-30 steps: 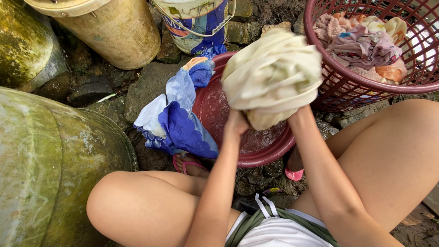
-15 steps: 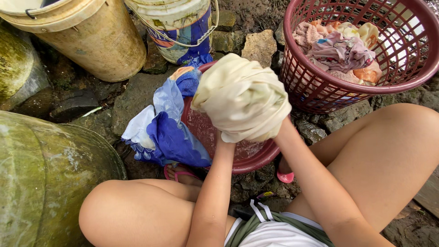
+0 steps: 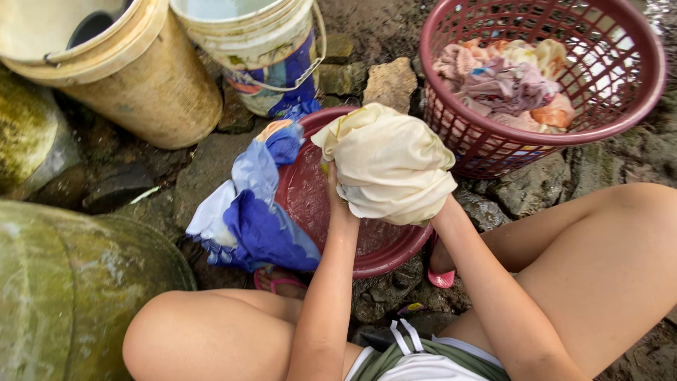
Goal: The person washes clothes by hand in a basin, scrubbing and rinsing various garments before placing them into a nearby basket.
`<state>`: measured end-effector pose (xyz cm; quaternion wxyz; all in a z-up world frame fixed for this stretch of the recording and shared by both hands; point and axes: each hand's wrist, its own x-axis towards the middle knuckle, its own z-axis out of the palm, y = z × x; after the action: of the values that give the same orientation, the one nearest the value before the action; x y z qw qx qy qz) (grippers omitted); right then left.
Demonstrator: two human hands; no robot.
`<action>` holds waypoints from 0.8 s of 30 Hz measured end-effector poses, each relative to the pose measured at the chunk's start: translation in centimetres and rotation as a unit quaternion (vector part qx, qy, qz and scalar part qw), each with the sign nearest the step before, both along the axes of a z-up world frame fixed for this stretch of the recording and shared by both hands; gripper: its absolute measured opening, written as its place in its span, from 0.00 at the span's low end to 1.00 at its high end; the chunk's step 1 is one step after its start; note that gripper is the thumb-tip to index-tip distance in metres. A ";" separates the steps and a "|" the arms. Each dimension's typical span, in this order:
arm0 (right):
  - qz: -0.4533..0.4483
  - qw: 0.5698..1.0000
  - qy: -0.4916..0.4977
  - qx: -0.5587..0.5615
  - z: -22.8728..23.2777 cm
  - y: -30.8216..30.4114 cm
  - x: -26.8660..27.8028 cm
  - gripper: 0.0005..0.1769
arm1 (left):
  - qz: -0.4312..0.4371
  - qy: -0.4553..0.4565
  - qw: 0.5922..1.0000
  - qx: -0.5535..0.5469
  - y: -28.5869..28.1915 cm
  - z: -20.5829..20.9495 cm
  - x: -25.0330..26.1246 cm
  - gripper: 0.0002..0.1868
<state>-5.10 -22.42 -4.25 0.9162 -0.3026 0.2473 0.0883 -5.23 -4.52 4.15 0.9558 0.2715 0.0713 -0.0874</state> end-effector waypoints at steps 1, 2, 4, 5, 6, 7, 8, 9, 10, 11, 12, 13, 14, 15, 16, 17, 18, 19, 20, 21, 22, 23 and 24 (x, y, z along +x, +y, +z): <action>-0.016 1.000 -0.006 -0.001 0.5 -1.2 0.5 0.33 | -0.008 -0.017 1.000 0.011 -0.8 0.8 0.2 0.29; -0.039 0.999 -0.019 0.001 1.0 -2.3 0.9 0.33 | -0.016 -0.034 0.999 0.022 -1.6 1.6 0.5 0.29; -0.089 0.995 -0.048 0.003 2.1 -4.5 1.6 0.33 | -0.036 -0.039 0.998 0.032 -3.6 2.9 1.8 0.29; -0.113 0.992 -0.063 0.008 2.6 -5.7 1.7 0.33 | -0.050 -0.026 0.998 0.031 -5.0 3.4 2.9 0.29; -0.140 0.986 -0.084 0.009 3.3 -7.4 2.0 0.33 | -0.064 -0.014 0.997 0.028 -6.6 3.7 4.1 0.29; -0.165 0.980 -0.108 0.009 4.1 -8.9 2.2 0.34 | -0.077 -0.031 0.996 0.033 -8.1 3.7 5.2 0.29; -0.191 0.973 -0.127 0.013 5.0 -10.4 2.5 0.34 | -0.091 -0.046 0.994 0.038 -9.7 3.7 6.2 0.30; -0.215 0.965 -0.148 0.017 5.9 -11.8 2.7 0.34 | -0.104 -0.062 0.992 0.042 -11.4 3.6 7.4 0.30; -0.239 0.956 -0.168 0.016 6.9 -13.1 2.7 0.34 | -0.117 -0.028 0.991 0.055 -13.4 3.6 9.0 0.31; -0.260 0.948 -0.182 0.021 7.9 -14.4 2.9 0.34 | -0.130 0.007 0.989 0.068 -15.6 3.6 10.8 0.33; -0.279 0.940 -0.194 0.025 8.9 -15.5 2.8 0.34 | -0.141 0.043 0.986 0.082 -17.5 3.4 12.2 0.35; -0.297 0.931 -0.210 0.029 9.8 -16.3 2.6 0.34 | -0.167 0.005 0.984 0.061 -19.2 3.5 13.5 0.35; -0.309 0.927 -0.209 0.035 10.7 -17.0 2.6 0.34 | -0.191 -0.031 0.980 0.041 -20.3 3.6 14.8 0.36; -0.322 0.923 -0.205 0.043 11.3 -17.3 2.5 0.34 | -0.213 -0.066 0.974 0.020 -21.2 3.6 15.3 0.37; -0.330 0.920 -0.204 0.057 11.5 -17.2 2.2 0.34 | -0.215 -0.039 0.972 0.092 -21.4 3.3 15.2 0.36; -0.346 0.924 -0.151 0.053 11.3 -16.8 1.9 0.35 | -0.215 -0.011 0.963 0.164 -21.5 3.2 14.9 0.36; -0.365 0.927 -0.078 0.043 10.8 -16.4 1.7 0.35 | -0.212 0.013 0.948 0.237 -21.5 3.1 14.6 0.38; -0.373 0.927 0.011 0.028 10.1 -16.1 1.8 0.35 | -0.221 -0.052 0.901 0.370 -21.5 2.8 14.0 0.37; -0.360 0.932 -0.031 -0.030 9.2 -15.8 2.0 0.36 | -0.223 -0.116 0.832 0.495 -21.4 2.4 13.6 0.36; -0.344 0.932 -0.073 -0.089 8.0 -15.2 2.3 0.37 | -0.218 -0.177 0.743 0.608 -21.4 1.8 13.2 0.35; -0.327 0.927 -0.111 -0.146 7.0 -14.8 2.3 0.38 | -0.176 -0.248 0.726 0.617 -21.4 0.9 12.4 0.31; -0.346 0.909 -0.113 -0.204 6.4 -14.3 2.4 0.41 | -0.132 -0.318 0.703 0.622 -21.3 -0.1 11.4 0.28; -0.363 0.887 -0.113 -0.262 6.1 -13.3 2.6 0.47 | -0.088 -0.383 0.677 0.623 -21.3 -0.8 10.4 0.26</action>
<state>-2.47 -35.71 1.82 0.7938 -0.4284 0.2487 -0.3529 5.21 -25.80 3.34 0.4972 0.8187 -0.2871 0.0053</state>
